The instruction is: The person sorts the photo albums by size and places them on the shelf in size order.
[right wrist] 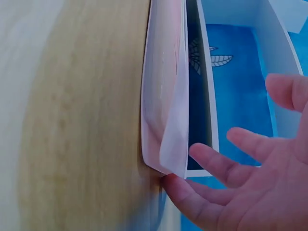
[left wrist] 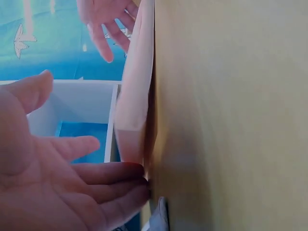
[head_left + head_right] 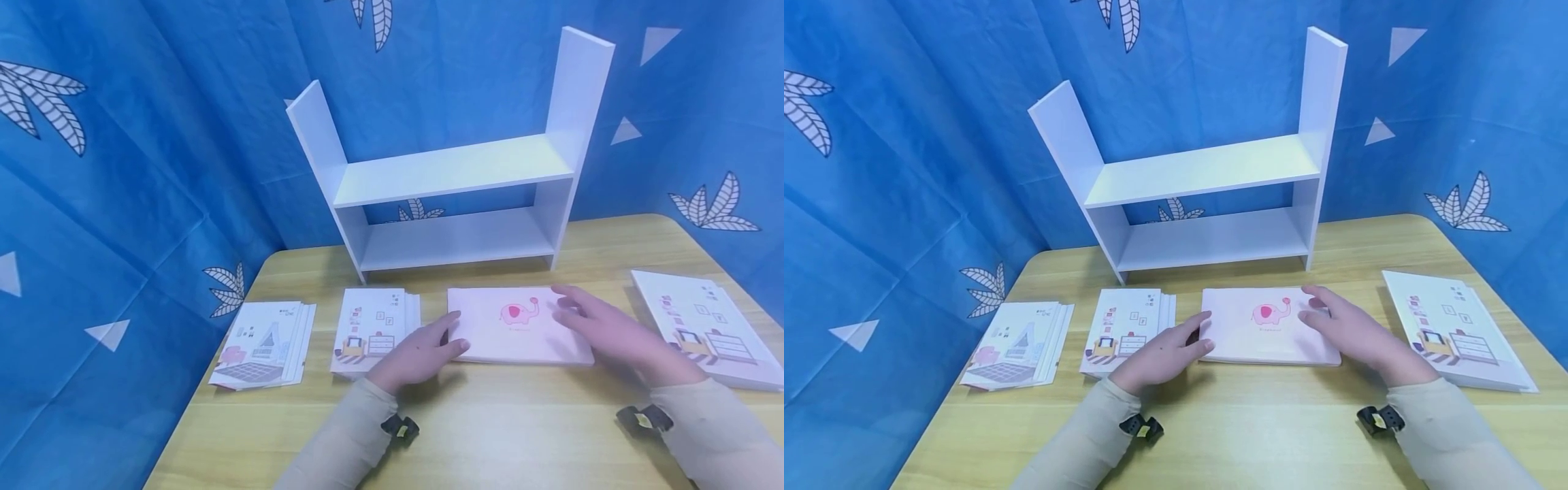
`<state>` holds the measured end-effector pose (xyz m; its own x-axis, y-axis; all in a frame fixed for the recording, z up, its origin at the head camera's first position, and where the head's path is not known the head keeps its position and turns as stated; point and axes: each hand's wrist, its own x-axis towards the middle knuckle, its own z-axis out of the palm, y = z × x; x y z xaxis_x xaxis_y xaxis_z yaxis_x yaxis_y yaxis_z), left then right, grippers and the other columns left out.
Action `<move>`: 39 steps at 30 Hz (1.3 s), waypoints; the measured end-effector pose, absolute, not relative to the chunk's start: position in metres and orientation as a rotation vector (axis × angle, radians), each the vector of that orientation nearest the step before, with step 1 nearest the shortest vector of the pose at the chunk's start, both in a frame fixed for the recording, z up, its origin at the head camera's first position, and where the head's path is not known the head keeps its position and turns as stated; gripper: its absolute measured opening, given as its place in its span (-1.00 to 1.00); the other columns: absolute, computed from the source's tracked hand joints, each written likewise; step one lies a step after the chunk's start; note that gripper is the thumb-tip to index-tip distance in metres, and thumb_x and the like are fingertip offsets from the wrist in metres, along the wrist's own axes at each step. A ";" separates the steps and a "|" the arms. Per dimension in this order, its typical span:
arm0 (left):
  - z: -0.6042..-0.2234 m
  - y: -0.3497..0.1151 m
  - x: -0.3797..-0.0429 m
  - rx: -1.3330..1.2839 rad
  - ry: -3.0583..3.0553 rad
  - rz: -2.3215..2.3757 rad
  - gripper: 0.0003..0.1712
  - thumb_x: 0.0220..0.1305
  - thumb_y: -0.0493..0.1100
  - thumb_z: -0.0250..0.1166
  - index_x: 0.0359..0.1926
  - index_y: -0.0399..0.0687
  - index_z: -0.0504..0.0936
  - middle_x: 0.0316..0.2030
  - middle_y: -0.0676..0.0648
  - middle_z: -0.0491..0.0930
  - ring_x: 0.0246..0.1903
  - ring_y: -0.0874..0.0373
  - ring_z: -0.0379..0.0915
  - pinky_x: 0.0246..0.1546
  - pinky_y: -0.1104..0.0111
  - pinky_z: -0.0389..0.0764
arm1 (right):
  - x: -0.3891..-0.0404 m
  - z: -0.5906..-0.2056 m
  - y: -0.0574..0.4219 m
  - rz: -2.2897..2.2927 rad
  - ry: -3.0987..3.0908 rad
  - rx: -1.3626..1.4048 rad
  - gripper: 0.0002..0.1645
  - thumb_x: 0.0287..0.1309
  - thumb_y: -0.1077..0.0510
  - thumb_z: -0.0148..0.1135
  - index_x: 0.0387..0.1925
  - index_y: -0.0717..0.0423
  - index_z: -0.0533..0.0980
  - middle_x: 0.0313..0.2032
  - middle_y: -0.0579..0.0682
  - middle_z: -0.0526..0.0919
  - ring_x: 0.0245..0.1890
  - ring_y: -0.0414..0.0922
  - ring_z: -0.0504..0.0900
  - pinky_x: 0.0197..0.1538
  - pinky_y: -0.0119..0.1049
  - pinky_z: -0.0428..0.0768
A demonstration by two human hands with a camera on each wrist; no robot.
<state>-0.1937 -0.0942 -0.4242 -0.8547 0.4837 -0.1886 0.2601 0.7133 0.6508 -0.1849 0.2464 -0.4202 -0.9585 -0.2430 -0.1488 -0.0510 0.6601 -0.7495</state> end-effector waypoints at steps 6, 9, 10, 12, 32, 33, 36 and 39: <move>-0.428 -0.097 -0.200 0.325 2.408 1.356 -0.26 0.46 0.25 0.12 0.55 0.23 0.21 0.37 -0.03 0.40 0.21 0.00 0.48 0.26 0.02 0.43 | -0.194 -0.427 0.253 -1.464 2.509 -0.107 -0.12 0.53 -0.25 -0.09 0.60 0.15 -0.03 0.49 0.40 0.07 0.44 0.41 0.10 0.35 0.31 0.23; -0.430 -0.097 -0.204 0.178 2.265 1.623 -0.26 0.46 0.15 0.18 0.55 0.19 0.20 0.32 -0.07 0.41 0.05 -0.01 0.57 0.13 0.07 0.55 | -0.197 -0.432 0.257 -1.718 2.308 -0.049 -0.15 0.57 -0.16 -0.10 0.60 0.19 -0.10 0.51 0.40 0.00 0.45 0.36 0.11 0.29 -0.10 0.48; -0.431 -0.097 -0.205 0.138 2.214 1.710 -0.26 0.47 0.11 0.17 0.56 0.16 0.18 0.32 -0.09 0.40 0.02 -0.02 0.59 0.08 0.09 0.59 | -0.198 -0.434 0.257 -1.796 2.227 -0.030 -0.15 0.58 -0.13 -0.11 0.60 0.19 -0.15 0.52 0.39 -0.03 0.46 0.35 0.11 0.22 -0.23 0.54; -0.433 -0.096 -0.207 0.077 2.094 1.883 -0.25 0.48 0.02 0.17 0.57 0.07 0.12 0.31 -0.15 0.40 0.02 -0.04 0.59 0.02 0.12 0.65 | -0.198 -0.436 0.256 -1.877 2.144 -0.001 -0.18 0.60 -0.07 -0.14 0.61 0.18 -0.19 0.54 0.36 -0.07 0.48 0.31 0.06 0.15 -0.38 0.53; -0.427 -0.102 -0.204 0.024 1.515 2.298 -0.11 0.41 -0.32 0.13 0.57 0.46 0.05 0.28 -0.16 0.46 0.06 -0.21 0.60 -0.09 0.06 0.69 | -0.202 -0.444 0.198 -2.089 1.956 0.014 -0.22 0.60 0.05 -0.17 0.61 0.09 -0.25 0.60 0.01 -0.36 0.57 0.02 -0.38 0.54 -0.10 -0.19; -0.424 -0.102 -0.204 0.042 1.531 2.304 -0.11 0.41 -0.33 0.12 0.57 0.48 0.06 0.27 -0.17 0.47 0.06 -0.21 0.60 -0.09 0.06 0.69 | -0.203 -0.441 0.196 -2.101 1.951 0.011 -0.22 0.60 0.05 -0.17 0.61 0.06 -0.25 0.61 -0.02 -0.36 0.57 0.00 -0.38 0.54 -0.11 -0.19; -0.415 -0.104 -0.204 0.119 1.576 2.318 -0.13 0.41 -0.35 0.10 0.54 0.52 0.10 0.28 -0.16 0.46 0.06 -0.23 0.60 -0.09 0.04 0.69 | -0.205 -0.430 0.191 -2.110 1.973 0.001 -0.22 0.60 0.04 -0.17 0.62 0.00 -0.26 0.61 -0.11 -0.37 0.57 -0.06 -0.43 0.53 -0.09 -0.28; -0.403 -0.109 -0.202 0.176 1.624 2.325 -0.13 0.41 -0.36 0.09 0.54 0.52 0.10 0.29 -0.14 0.44 0.07 -0.22 0.59 -0.09 0.04 0.69 | -0.208 -0.417 0.186 -2.138 1.989 -0.030 -0.22 0.59 0.07 -0.16 0.62 -0.01 -0.24 0.61 -0.14 -0.35 0.56 -0.11 -0.44 0.53 -0.09 -0.33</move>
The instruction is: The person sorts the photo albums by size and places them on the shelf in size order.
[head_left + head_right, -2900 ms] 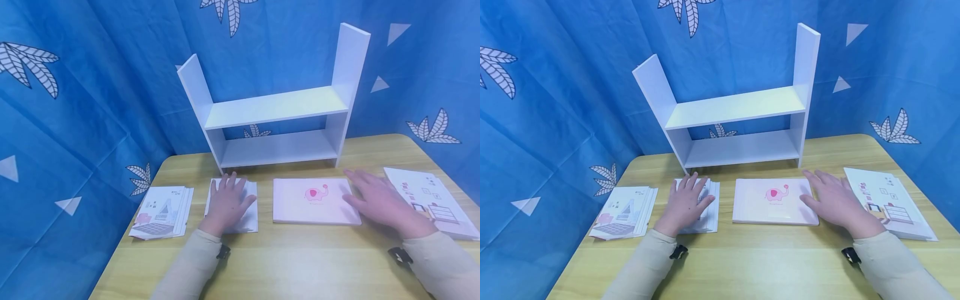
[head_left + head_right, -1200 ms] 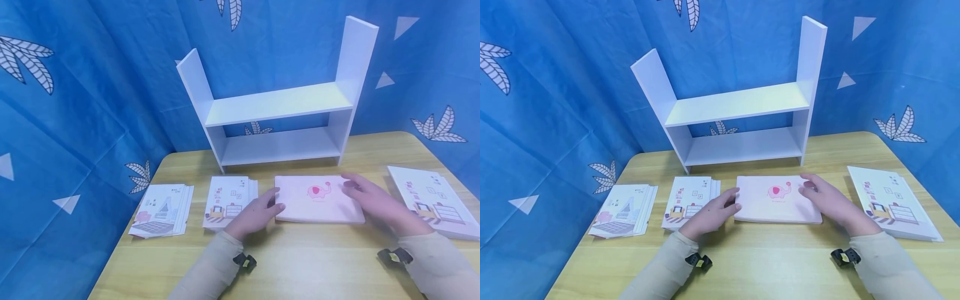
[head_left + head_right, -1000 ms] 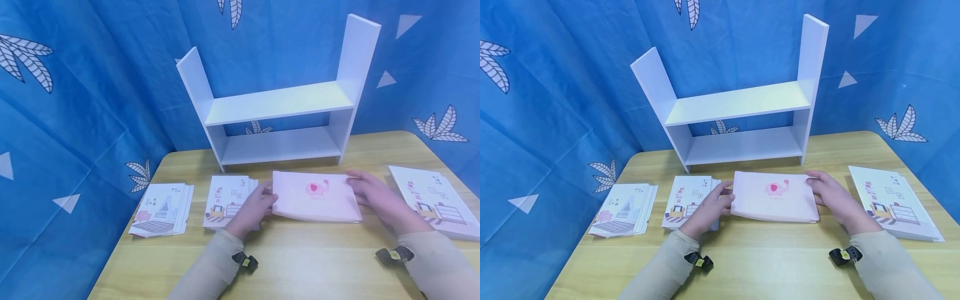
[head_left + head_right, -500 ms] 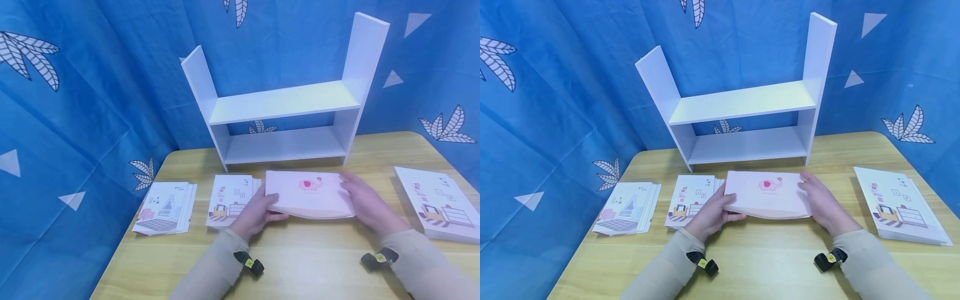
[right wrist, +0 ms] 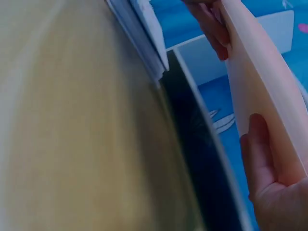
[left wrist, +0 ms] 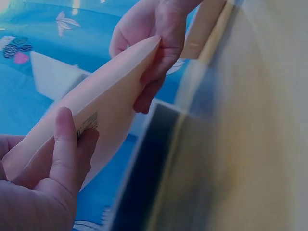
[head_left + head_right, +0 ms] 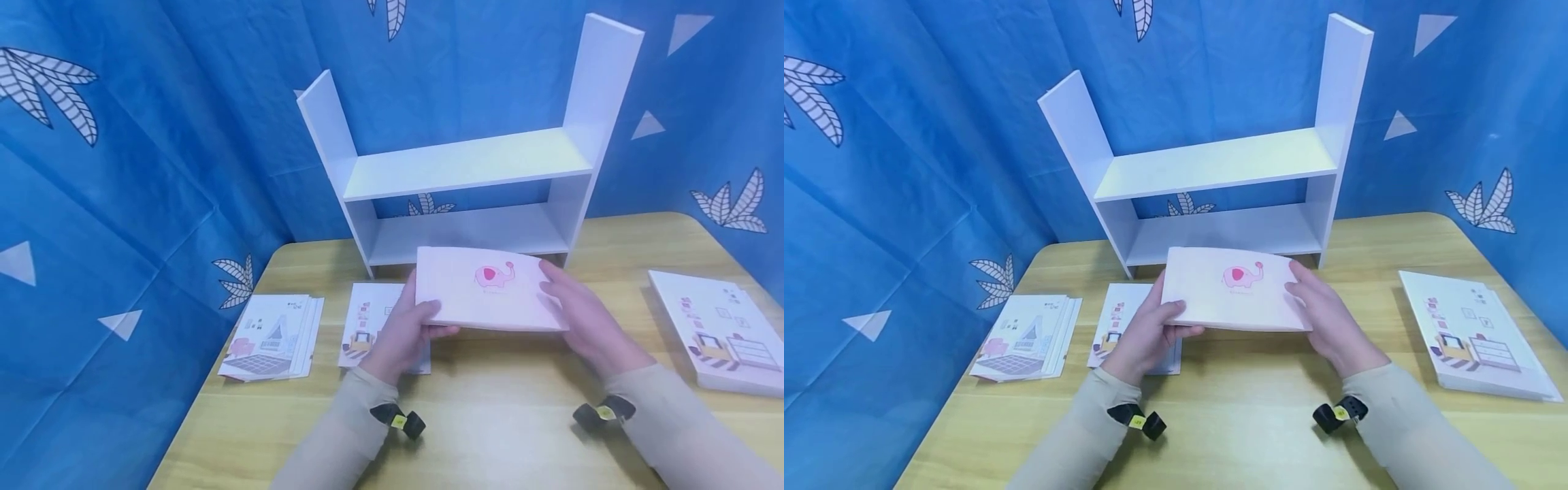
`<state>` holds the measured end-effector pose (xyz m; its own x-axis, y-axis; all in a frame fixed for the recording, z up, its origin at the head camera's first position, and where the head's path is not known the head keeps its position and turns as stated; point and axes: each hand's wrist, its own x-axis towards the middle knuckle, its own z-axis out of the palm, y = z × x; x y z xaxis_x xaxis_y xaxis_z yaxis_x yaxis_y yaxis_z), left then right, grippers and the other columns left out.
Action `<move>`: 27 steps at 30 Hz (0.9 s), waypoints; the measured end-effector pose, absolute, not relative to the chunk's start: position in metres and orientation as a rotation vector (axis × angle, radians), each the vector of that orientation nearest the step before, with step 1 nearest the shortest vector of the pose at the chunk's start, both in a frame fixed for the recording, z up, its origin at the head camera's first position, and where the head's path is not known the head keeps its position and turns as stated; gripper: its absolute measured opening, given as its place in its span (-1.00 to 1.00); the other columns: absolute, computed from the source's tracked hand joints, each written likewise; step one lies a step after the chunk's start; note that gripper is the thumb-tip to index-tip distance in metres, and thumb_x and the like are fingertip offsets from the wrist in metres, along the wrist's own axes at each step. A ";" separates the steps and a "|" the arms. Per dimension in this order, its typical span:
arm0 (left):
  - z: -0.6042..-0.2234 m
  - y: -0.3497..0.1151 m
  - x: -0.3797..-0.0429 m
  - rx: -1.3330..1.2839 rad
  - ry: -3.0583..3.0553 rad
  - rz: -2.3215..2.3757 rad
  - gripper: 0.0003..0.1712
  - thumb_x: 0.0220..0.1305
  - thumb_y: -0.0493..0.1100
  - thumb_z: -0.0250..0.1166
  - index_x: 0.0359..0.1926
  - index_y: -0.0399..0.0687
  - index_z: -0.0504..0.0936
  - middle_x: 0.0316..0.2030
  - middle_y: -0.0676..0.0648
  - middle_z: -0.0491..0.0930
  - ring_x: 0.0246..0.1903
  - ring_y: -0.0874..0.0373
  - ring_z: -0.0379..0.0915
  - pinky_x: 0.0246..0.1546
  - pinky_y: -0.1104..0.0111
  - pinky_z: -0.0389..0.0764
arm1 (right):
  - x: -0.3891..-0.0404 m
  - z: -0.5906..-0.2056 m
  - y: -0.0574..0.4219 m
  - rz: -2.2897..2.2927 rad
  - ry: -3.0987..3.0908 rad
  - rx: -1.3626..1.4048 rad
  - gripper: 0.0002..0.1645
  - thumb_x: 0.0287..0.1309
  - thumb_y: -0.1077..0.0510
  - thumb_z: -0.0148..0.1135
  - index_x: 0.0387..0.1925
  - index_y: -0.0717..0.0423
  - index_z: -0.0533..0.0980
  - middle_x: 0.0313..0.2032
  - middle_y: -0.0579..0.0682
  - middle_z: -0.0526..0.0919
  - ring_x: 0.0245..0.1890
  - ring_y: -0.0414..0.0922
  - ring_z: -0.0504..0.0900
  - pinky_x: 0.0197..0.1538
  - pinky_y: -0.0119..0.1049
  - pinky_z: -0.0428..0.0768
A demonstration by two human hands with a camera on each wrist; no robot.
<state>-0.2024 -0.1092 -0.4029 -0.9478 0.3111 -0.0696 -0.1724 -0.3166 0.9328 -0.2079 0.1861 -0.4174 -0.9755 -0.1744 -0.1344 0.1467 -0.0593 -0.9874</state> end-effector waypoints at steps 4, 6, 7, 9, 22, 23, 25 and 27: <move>-0.382 -0.118 -0.200 0.234 1.698 2.338 -0.13 0.40 -0.35 0.11 0.54 0.50 0.11 0.29 -0.13 0.43 0.06 -0.20 0.59 -0.11 0.06 0.70 | -0.209 -0.392 0.180 -2.135 2.067 -0.131 -0.23 0.59 0.10 -0.15 0.62 0.02 -0.21 0.61 -0.13 -0.30 0.57 -0.13 -0.41 0.53 -0.10 -0.34; -0.370 -0.122 -0.199 0.288 1.726 2.353 -0.14 0.40 -0.35 0.10 0.54 0.47 0.11 0.29 -0.15 0.43 0.06 -0.19 0.59 -0.12 0.07 0.70 | -0.211 -0.376 0.176 -2.121 2.111 -0.184 -0.23 0.58 0.11 -0.14 0.62 0.05 -0.19 0.61 -0.12 -0.29 0.57 -0.14 -0.41 0.53 -0.11 -0.36; -0.364 -0.123 -0.199 0.314 1.740 2.359 -0.14 0.41 -0.35 0.10 0.55 0.48 0.10 0.30 -0.15 0.42 0.06 -0.18 0.59 -0.12 0.08 0.71 | -0.212 -0.367 0.175 -2.124 2.125 -0.215 -0.23 0.58 0.12 -0.14 0.62 0.07 -0.19 0.61 -0.11 -0.29 0.57 -0.13 -0.41 0.53 -0.13 -0.35; -0.352 -0.126 -0.200 0.385 1.751 2.375 -0.15 0.41 -0.36 0.09 0.55 0.46 0.10 0.31 -0.16 0.41 0.07 -0.19 0.57 -0.13 0.08 0.71 | -0.215 -0.351 0.171 -2.146 2.122 -0.264 -0.24 0.57 0.14 -0.15 0.62 0.09 -0.18 0.61 -0.10 -0.29 0.57 -0.13 -0.40 0.53 -0.18 -0.28; -0.289 -0.136 -0.230 0.489 1.833 2.481 -0.23 0.44 -0.38 0.05 0.56 0.22 0.10 0.32 -0.09 0.42 0.11 -0.17 0.56 -0.15 0.15 0.71 | -0.221 -0.273 0.161 -1.994 2.398 -0.351 -0.30 0.57 0.02 -0.11 0.61 -0.09 0.01 0.60 -0.23 -0.15 0.56 -0.24 -0.23 0.55 -0.09 -0.17; -0.284 -0.135 -0.234 0.453 1.865 2.490 -0.22 0.45 -0.37 0.06 0.57 0.23 0.08 0.33 -0.06 0.40 0.12 -0.14 0.56 -0.13 0.14 0.70 | -0.222 -0.269 0.160 -1.988 2.392 -0.357 -0.30 0.57 0.01 -0.10 0.61 -0.09 0.00 0.60 -0.22 -0.15 0.56 -0.23 -0.20 0.54 -0.08 -0.12; -0.276 -0.133 -0.243 0.380 1.930 2.497 -0.20 0.46 -0.34 0.08 0.58 0.26 0.04 0.35 -0.01 0.35 0.12 -0.10 0.56 -0.10 0.13 0.69 | -0.226 -0.262 0.157 -1.998 2.357 -0.369 -0.27 0.56 0.01 -0.09 0.62 -0.07 -0.03 0.60 -0.17 -0.13 0.54 -0.15 -0.01 0.52 -0.07 0.06; -0.269 -0.131 -0.254 0.297 2.021 2.483 -0.16 0.47 -0.30 0.13 0.59 0.32 -0.01 0.36 0.02 0.31 0.09 -0.05 0.57 -0.08 0.15 0.69 | -0.232 -0.258 0.154 -2.000 2.332 -0.378 -0.25 0.56 0.03 -0.07 0.62 -0.04 -0.06 0.60 -0.10 -0.13 0.47 -0.08 0.19 0.42 -0.11 0.30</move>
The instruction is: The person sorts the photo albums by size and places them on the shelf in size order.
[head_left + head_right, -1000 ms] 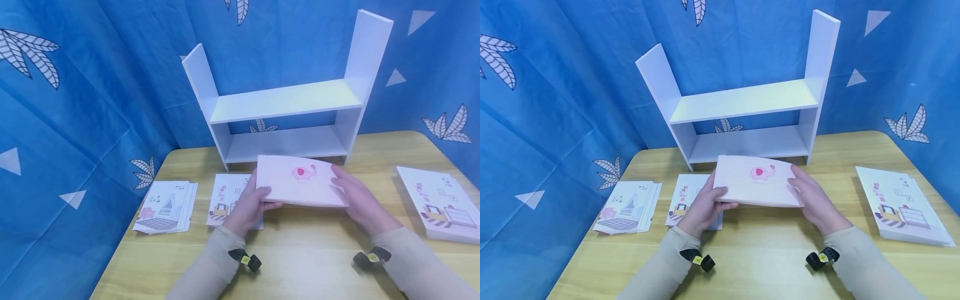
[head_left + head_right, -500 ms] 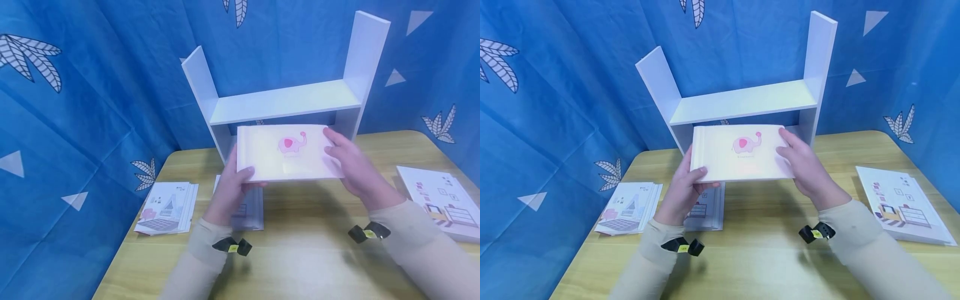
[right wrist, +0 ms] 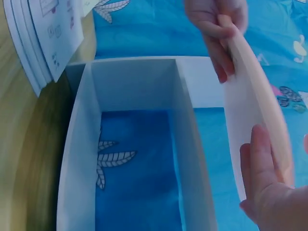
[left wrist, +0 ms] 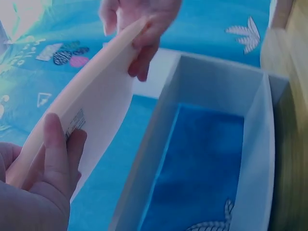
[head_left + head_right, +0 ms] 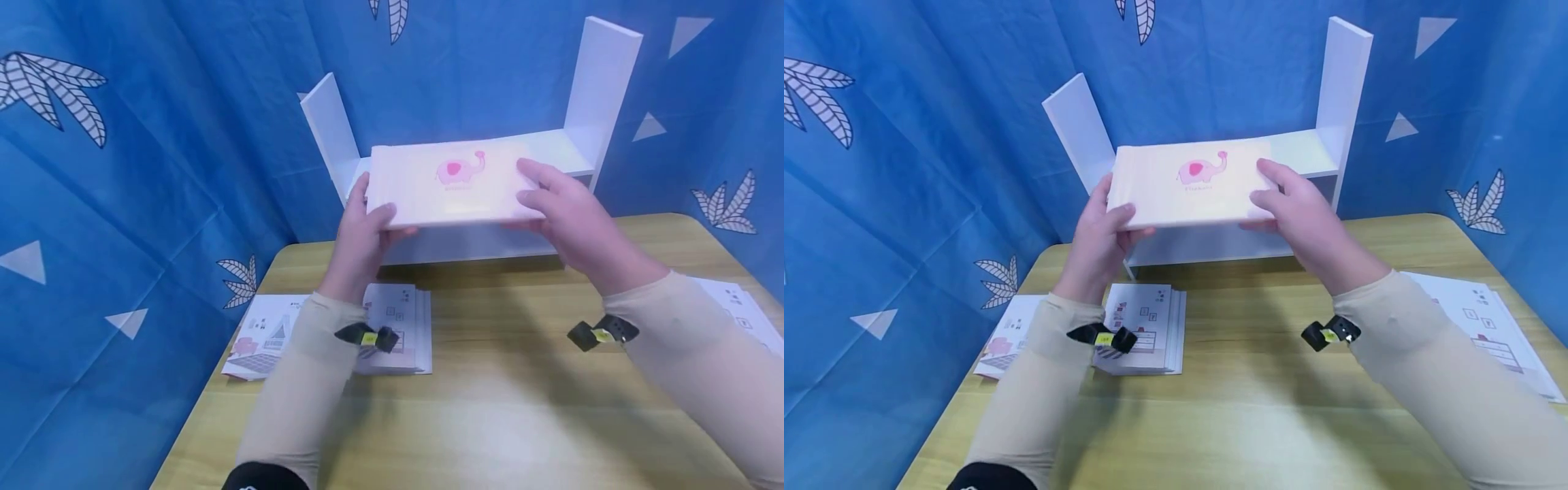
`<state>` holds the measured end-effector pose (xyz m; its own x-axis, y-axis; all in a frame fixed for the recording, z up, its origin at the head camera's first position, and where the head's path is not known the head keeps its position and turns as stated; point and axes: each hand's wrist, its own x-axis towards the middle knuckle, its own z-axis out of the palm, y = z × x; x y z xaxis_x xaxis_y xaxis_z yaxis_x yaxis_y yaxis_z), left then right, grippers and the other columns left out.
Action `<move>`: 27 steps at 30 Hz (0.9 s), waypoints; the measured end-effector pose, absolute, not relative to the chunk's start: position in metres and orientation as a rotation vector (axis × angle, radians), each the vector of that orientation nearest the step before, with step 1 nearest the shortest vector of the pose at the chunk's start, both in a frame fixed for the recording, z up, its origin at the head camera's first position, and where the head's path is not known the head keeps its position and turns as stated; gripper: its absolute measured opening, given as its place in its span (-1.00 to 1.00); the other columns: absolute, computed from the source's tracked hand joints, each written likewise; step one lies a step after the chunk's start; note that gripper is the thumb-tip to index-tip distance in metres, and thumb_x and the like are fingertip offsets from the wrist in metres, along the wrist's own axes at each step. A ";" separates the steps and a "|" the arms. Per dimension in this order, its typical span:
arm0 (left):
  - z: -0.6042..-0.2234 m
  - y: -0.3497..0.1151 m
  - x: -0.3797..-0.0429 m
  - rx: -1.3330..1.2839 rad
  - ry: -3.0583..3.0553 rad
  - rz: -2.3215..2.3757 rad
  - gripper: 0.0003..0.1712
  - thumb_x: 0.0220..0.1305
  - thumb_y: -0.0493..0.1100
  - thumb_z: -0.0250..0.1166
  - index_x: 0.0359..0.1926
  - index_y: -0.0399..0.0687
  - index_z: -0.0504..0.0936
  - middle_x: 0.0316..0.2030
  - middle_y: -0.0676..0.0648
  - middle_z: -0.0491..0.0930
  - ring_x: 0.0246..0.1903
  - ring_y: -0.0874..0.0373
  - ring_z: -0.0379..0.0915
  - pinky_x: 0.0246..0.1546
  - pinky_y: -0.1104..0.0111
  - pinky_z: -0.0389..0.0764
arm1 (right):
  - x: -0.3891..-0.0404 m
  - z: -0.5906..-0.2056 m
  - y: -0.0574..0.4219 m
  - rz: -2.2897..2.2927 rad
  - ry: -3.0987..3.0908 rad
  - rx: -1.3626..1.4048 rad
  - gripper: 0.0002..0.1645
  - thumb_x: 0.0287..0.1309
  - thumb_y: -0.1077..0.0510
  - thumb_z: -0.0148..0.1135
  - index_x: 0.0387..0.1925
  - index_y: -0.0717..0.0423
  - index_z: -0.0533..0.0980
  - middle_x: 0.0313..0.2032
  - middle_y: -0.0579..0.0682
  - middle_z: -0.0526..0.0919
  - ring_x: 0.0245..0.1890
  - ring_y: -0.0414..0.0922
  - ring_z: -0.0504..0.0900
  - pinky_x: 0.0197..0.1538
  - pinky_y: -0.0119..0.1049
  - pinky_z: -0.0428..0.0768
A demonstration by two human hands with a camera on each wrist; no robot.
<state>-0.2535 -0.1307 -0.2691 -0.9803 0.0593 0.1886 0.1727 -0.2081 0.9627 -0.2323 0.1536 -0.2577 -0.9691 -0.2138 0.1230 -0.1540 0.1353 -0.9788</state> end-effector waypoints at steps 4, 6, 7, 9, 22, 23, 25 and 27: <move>-0.261 -0.123 -0.276 -0.146 -2.083 -2.190 -0.11 0.47 -0.18 0.19 0.59 0.43 -0.07 0.39 0.04 0.21 0.01 0.05 0.60 -0.04 0.24 0.68 | -0.254 -0.253 0.149 -1.937 2.408 -0.358 -0.21 0.53 0.02 -0.02 0.62 -0.02 -0.07 0.60 -0.04 -0.10 0.26 -0.01 0.52 0.20 -0.21 0.56; -0.259 -0.119 -0.287 -0.105 -2.207 -2.049 -0.13 0.48 -0.12 0.19 0.59 0.44 -0.08 0.41 0.04 0.18 -0.04 0.06 0.63 0.04 0.28 0.64 | -0.266 -0.252 0.149 -1.878 2.478 -0.315 -0.18 0.50 -0.01 0.01 0.62 -0.03 -0.07 0.60 -0.04 -0.10 0.20 -0.02 0.59 0.27 -0.20 0.51; -0.259 -0.117 -0.293 -0.083 -2.279 -1.949 -0.15 0.48 -0.10 0.18 0.59 0.43 -0.05 0.43 0.05 0.17 0.01 0.10 0.59 0.12 0.26 0.59 | -0.272 -0.252 0.148 -1.847 2.512 -0.295 -0.17 0.49 -0.01 0.02 0.62 -0.02 -0.06 0.60 -0.03 -0.09 0.17 -0.01 0.61 0.32 -0.15 0.45; -0.258 -0.113 -0.303 -0.055 -2.399 -1.761 -0.21 0.48 -0.04 0.17 0.58 0.41 0.01 0.46 0.10 0.15 0.11 0.16 0.50 0.25 0.21 0.48 | -0.283 -0.254 0.147 -1.794 2.567 -0.255 -0.16 0.46 0.00 0.04 0.62 -0.01 -0.03 0.59 0.00 -0.04 0.15 -0.01 0.63 0.40 -0.03 0.33; -0.252 -0.109 -0.333 -0.183 -2.798 -0.848 -0.37 0.43 0.25 0.13 0.42 0.23 0.40 0.57 0.11 0.01 0.54 0.17 -0.14 0.47 0.09 0.11 | -0.306 -0.255 0.148 -1.414 2.958 -0.278 -0.30 0.35 0.01 -0.01 0.49 0.03 0.31 0.46 0.09 0.31 0.38 0.11 0.34 0.32 0.12 0.35; -0.253 -0.110 -0.334 -0.202 -2.829 -0.792 -0.32 0.39 0.32 0.14 0.44 0.27 0.38 0.58 0.13 -0.04 0.54 0.16 -0.18 0.47 0.04 0.10 | -0.307 -0.253 0.149 -1.358 3.004 -0.306 -0.30 0.35 0.00 -0.01 0.49 0.05 0.32 0.46 0.14 0.29 0.42 0.13 0.27 0.34 0.16 0.30; -0.257 -0.113 -0.336 -0.248 -2.869 -0.716 -0.22 0.30 0.42 0.18 0.47 0.36 0.33 0.59 0.13 -0.12 0.55 0.11 -0.20 0.44 -0.05 0.12 | -0.309 -0.251 0.150 -1.242 3.080 -0.362 -0.30 0.35 -0.02 -0.01 0.48 0.08 0.33 0.44 0.23 0.26 0.43 0.18 0.20 0.35 0.20 0.25; -0.261 -0.116 -0.339 -0.296 -2.890 -0.660 -0.14 0.23 0.46 0.22 0.50 0.44 0.28 0.61 0.13 -0.19 0.56 0.06 -0.24 0.42 -0.11 0.13 | -0.311 -0.251 0.152 -1.133 3.120 -0.410 -0.28 0.34 -0.04 0.02 0.48 0.10 0.32 0.41 0.33 0.22 0.34 0.24 0.22 0.27 0.24 0.27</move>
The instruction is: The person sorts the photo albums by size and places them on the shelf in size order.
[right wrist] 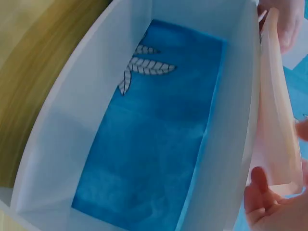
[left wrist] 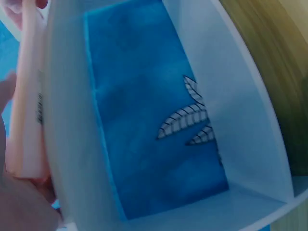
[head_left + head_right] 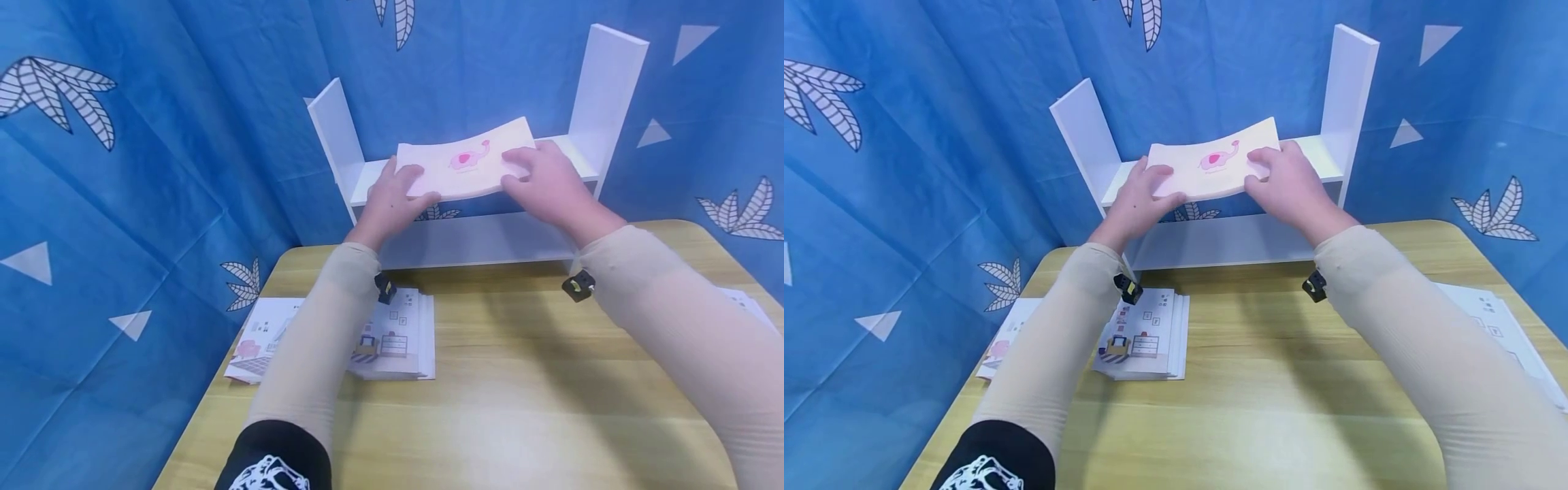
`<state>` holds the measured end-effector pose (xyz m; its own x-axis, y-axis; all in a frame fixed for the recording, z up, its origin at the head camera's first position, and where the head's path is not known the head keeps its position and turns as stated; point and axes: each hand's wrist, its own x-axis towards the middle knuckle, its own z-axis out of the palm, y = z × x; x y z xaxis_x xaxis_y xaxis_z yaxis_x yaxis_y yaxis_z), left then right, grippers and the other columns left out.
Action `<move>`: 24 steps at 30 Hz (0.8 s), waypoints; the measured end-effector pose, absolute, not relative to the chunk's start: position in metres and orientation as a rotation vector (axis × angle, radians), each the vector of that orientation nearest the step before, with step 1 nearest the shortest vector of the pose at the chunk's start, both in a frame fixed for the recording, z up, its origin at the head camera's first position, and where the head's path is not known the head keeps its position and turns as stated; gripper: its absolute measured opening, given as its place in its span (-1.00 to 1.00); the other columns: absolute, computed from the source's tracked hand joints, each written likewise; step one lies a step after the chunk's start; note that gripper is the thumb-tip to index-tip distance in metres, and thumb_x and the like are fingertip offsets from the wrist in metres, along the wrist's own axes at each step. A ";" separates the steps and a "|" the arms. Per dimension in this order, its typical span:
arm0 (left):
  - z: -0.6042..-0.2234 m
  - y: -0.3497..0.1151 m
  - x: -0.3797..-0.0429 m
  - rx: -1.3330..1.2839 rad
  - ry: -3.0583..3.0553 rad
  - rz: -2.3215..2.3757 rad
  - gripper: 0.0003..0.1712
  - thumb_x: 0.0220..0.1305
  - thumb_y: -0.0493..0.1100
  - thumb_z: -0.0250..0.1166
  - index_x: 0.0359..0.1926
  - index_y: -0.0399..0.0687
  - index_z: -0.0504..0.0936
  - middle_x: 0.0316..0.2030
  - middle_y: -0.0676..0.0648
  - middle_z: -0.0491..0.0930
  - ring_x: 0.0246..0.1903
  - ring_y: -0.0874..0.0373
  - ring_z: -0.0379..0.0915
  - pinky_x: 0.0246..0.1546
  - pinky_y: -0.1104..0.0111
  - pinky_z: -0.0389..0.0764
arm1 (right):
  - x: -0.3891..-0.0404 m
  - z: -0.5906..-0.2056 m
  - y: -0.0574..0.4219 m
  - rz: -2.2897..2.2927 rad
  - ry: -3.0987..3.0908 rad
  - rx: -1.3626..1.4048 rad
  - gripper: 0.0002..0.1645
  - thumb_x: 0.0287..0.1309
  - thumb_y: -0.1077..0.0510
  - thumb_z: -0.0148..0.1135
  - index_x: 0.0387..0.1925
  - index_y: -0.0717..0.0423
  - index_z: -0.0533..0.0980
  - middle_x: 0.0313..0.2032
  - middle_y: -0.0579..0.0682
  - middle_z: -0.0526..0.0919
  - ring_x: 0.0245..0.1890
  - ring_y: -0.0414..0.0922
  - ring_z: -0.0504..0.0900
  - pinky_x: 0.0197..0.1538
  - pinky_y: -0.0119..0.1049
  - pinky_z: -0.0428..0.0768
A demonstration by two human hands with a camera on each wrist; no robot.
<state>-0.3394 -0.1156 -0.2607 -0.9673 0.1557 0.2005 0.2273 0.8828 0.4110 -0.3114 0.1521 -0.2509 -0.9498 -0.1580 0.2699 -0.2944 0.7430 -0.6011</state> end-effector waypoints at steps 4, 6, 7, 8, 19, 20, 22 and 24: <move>-0.271 -0.120 -0.344 -0.337 -2.884 -0.557 -0.11 0.21 0.48 0.23 0.52 0.50 0.21 0.62 0.08 -0.27 0.55 -0.02 -0.20 0.42 -0.12 0.14 | -0.317 -0.259 0.154 0.850 -2.801 0.423 -0.25 0.36 -0.09 0.10 0.50 0.05 0.29 0.36 0.40 0.20 0.23 0.28 0.26 0.22 0.27 0.30; -0.277 -0.122 -0.344 -0.332 -2.867 -0.501 -0.12 0.23 0.49 0.20 0.52 0.51 0.20 0.62 0.08 -0.26 0.56 -0.01 -0.22 0.44 -0.09 0.10 | -0.319 -0.267 0.155 0.769 -2.804 0.452 -0.25 0.38 -0.10 0.11 0.51 0.01 0.26 0.37 0.41 0.20 0.24 0.31 0.28 0.26 0.30 0.28; -0.279 -0.122 -0.344 -0.322 -2.860 -0.488 -0.13 0.24 0.49 0.18 0.52 0.52 0.20 0.62 0.08 -0.26 0.56 0.00 -0.22 0.45 -0.08 0.07 | -0.320 -0.270 0.155 0.724 -2.798 0.467 -0.25 0.39 -0.11 0.11 0.52 -0.01 0.25 0.38 0.41 0.20 0.27 0.33 0.27 0.28 0.33 0.26; -0.281 -0.122 -0.344 -0.311 -2.856 -0.476 -0.13 0.24 0.50 0.17 0.52 0.54 0.20 0.62 0.09 -0.26 0.56 0.01 -0.22 0.46 -0.07 0.05 | -0.320 -0.273 0.155 0.679 -2.788 0.479 -0.26 0.41 -0.11 0.10 0.52 -0.02 0.24 0.39 0.40 0.20 0.30 0.35 0.25 0.31 0.34 0.23; -0.283 -0.111 -0.346 -0.173 -2.845 -0.383 -0.13 0.29 0.53 0.07 0.56 0.55 0.12 0.61 0.04 -0.14 0.55 0.02 -0.18 0.48 0.00 0.01 | -0.326 -0.293 0.149 0.356 -2.690 0.437 -0.29 0.43 -0.11 0.03 0.52 -0.07 0.20 0.42 0.51 0.11 0.44 0.45 0.05 0.40 0.37 0.01; -0.282 -0.110 -0.346 -0.165 -2.846 -0.363 -0.13 0.29 0.53 0.06 0.56 0.53 0.12 0.61 0.02 -0.12 0.54 0.01 -0.16 0.48 0.00 0.03 | -0.327 -0.295 0.148 0.328 -2.687 0.430 -0.28 0.42 -0.11 0.04 0.53 -0.08 0.19 0.44 0.52 0.06 0.44 0.47 0.02 0.40 0.39 -0.01; -0.282 -0.108 -0.347 -0.154 -2.849 -0.332 -0.12 0.30 0.53 0.05 0.57 0.50 0.12 0.60 0.00 -0.09 0.54 0.00 -0.14 0.47 -0.01 0.06 | -0.328 -0.297 0.148 0.310 -2.686 0.417 -0.25 0.40 -0.08 0.07 0.54 -0.09 0.16 0.48 0.50 -0.06 0.45 0.49 -0.05 0.40 0.41 -0.05; -0.282 -0.107 -0.347 -0.160 -2.845 -0.307 -0.11 0.31 0.53 0.02 0.57 0.46 0.12 0.60 -0.03 -0.07 0.53 -0.01 -0.13 0.47 -0.01 0.06 | -0.329 -0.298 0.149 0.306 -2.690 0.407 -0.22 0.38 -0.04 0.10 0.55 -0.09 0.13 0.52 0.47 -0.16 0.47 0.48 -0.08 0.40 0.42 -0.07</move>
<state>-0.3475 -0.1066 -0.2821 -0.9561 0.0800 0.2818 0.1382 0.9714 0.1931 -0.3295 0.1488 -0.2985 -0.8771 -0.2366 0.4181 -0.3245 0.9335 -0.1524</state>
